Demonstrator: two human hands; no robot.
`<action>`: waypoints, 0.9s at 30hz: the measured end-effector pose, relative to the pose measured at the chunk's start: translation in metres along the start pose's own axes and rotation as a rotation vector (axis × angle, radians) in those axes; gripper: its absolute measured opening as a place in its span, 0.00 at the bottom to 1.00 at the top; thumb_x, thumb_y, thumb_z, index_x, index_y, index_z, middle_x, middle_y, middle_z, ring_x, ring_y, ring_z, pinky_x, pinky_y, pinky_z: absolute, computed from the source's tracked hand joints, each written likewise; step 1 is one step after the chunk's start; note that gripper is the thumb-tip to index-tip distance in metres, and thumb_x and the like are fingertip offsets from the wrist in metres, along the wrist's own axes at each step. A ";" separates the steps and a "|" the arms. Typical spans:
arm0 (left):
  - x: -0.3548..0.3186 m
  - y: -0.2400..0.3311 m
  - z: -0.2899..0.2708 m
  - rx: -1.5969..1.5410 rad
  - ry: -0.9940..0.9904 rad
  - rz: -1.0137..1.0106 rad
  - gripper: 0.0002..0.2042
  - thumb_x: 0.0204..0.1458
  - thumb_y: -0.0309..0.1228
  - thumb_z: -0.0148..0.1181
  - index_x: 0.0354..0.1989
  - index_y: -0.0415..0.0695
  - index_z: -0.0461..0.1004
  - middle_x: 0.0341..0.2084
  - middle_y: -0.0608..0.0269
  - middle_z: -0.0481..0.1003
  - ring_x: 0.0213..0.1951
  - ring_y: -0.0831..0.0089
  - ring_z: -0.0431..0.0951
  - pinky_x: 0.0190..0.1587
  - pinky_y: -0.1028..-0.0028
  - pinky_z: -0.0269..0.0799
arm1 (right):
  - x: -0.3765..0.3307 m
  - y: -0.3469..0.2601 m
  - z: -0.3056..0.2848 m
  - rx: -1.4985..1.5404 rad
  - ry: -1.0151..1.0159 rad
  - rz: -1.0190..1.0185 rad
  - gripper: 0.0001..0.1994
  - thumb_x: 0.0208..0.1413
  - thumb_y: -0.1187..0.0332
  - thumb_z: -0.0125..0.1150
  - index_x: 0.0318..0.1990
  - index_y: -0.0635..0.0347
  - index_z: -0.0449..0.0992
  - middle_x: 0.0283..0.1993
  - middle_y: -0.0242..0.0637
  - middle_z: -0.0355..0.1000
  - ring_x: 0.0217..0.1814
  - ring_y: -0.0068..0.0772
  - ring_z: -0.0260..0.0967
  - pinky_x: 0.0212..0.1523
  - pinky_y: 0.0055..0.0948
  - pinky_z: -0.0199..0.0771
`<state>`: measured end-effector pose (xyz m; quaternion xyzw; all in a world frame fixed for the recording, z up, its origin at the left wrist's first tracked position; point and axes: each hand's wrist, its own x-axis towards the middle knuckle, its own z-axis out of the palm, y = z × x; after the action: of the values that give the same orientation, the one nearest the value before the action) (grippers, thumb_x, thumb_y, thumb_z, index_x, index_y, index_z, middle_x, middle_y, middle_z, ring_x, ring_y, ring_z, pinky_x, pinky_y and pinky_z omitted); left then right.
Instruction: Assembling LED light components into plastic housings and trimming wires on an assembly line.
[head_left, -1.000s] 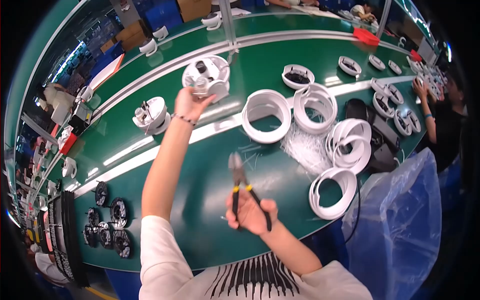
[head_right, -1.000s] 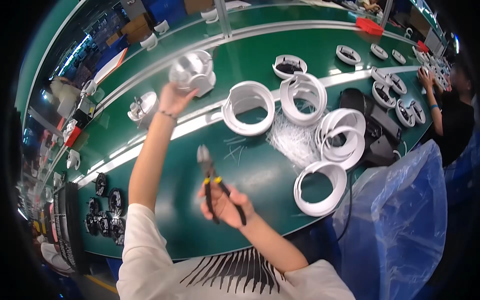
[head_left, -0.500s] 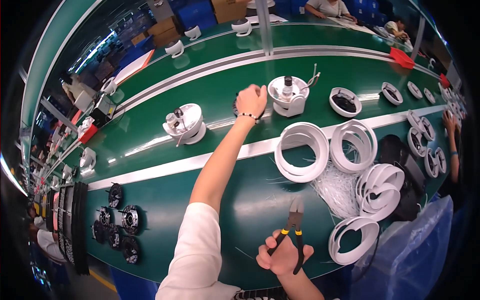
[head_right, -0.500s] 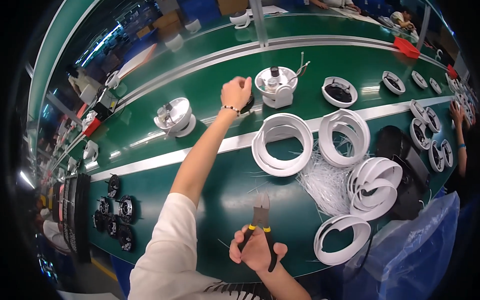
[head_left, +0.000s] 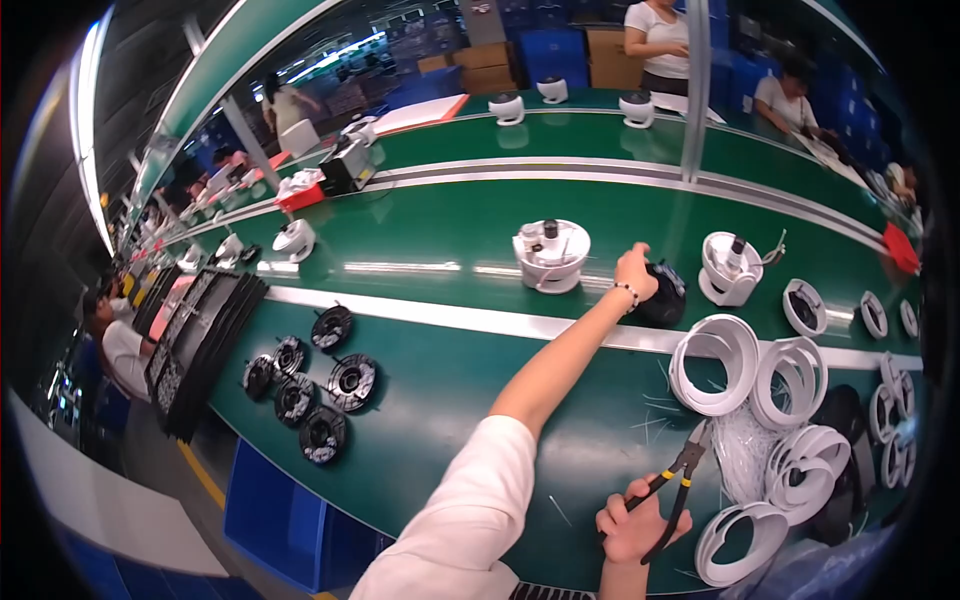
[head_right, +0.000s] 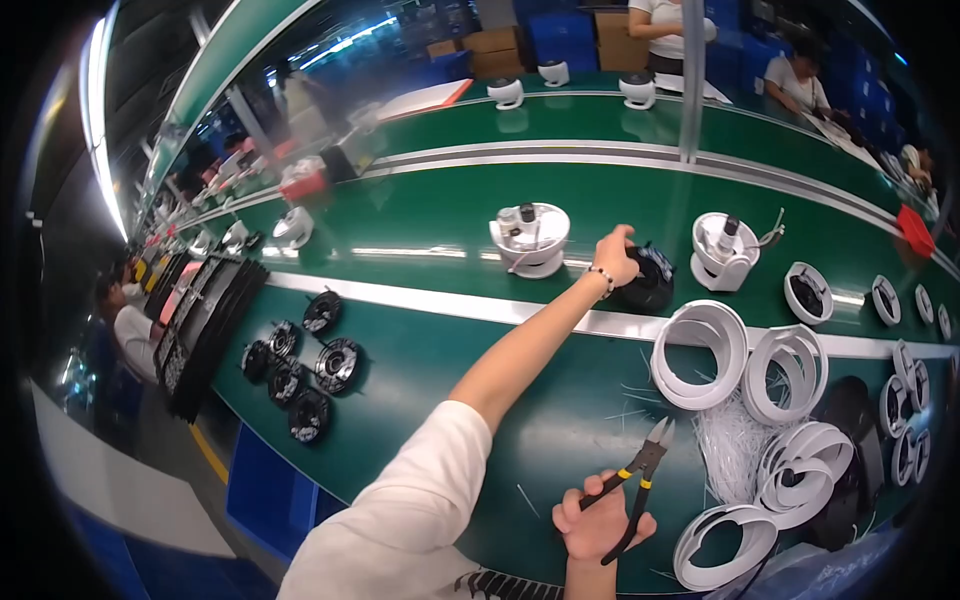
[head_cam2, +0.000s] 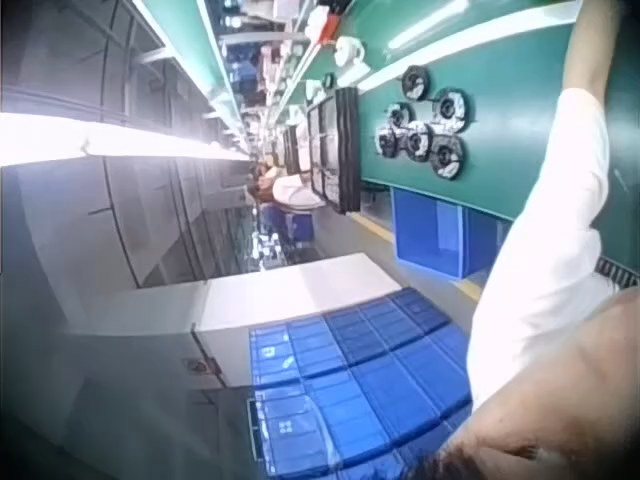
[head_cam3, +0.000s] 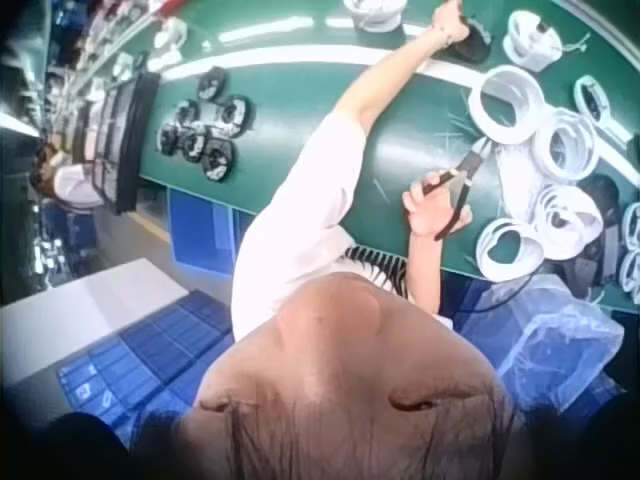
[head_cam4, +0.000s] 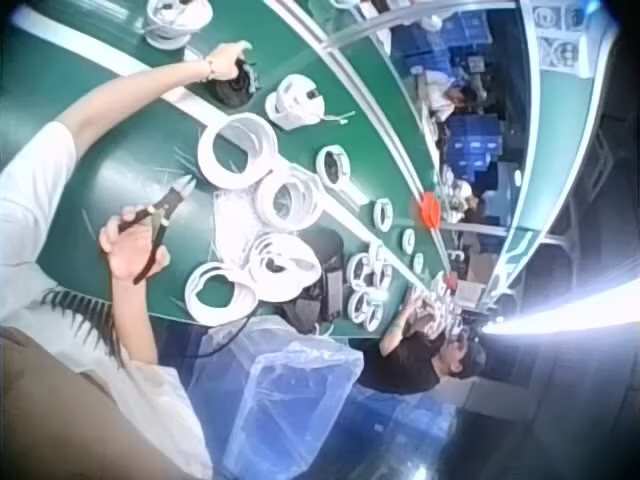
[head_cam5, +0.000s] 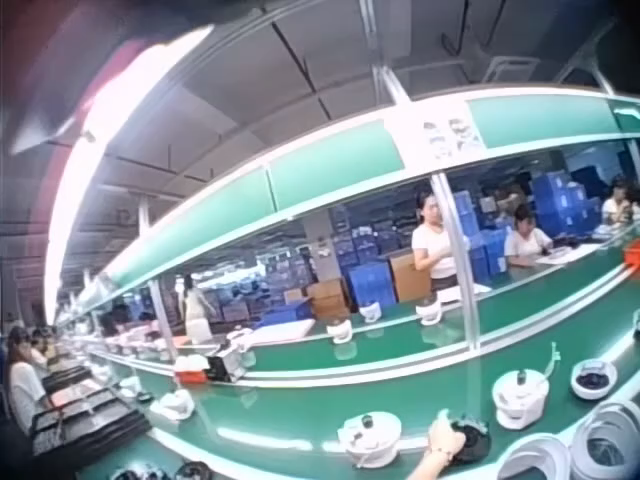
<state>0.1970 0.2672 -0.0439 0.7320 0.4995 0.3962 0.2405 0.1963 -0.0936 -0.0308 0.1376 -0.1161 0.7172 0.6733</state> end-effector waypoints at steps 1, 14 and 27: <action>-0.007 -0.004 -0.009 -0.022 -0.087 0.054 0.22 0.31 0.22 0.57 0.41 0.41 0.67 0.33 0.53 0.73 0.39 0.57 0.72 0.43 0.66 0.68 | 0.001 -0.003 -0.002 -0.061 -0.040 0.016 0.32 0.44 0.48 0.51 0.55 0.56 0.56 0.50 0.32 0.61 0.30 0.31 0.50 0.29 0.30 0.50; -0.119 -0.085 -0.300 0.156 -0.653 -0.078 0.22 0.39 0.17 0.57 0.47 0.39 0.63 0.41 0.58 0.70 0.46 0.71 0.70 0.48 0.71 0.68 | 0.009 0.000 0.002 -0.055 -0.059 0.081 0.32 0.44 0.49 0.51 0.54 0.59 0.56 0.48 0.33 0.60 0.28 0.31 0.50 0.29 0.31 0.50; -0.032 -0.079 -0.261 0.363 -0.241 -0.064 0.22 0.41 0.42 0.58 0.42 0.40 0.71 0.37 0.53 0.74 0.42 0.63 0.73 0.45 0.70 0.67 | 0.012 -0.002 -0.001 0.058 0.002 0.048 0.33 0.41 0.49 0.53 0.52 0.63 0.60 0.48 0.40 0.63 0.41 0.42 0.64 0.35 0.35 0.61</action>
<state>-0.0661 0.2572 0.0350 0.7890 0.5533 0.2016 0.1751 0.1975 -0.0822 -0.0279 0.1533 -0.0977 0.7362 0.6519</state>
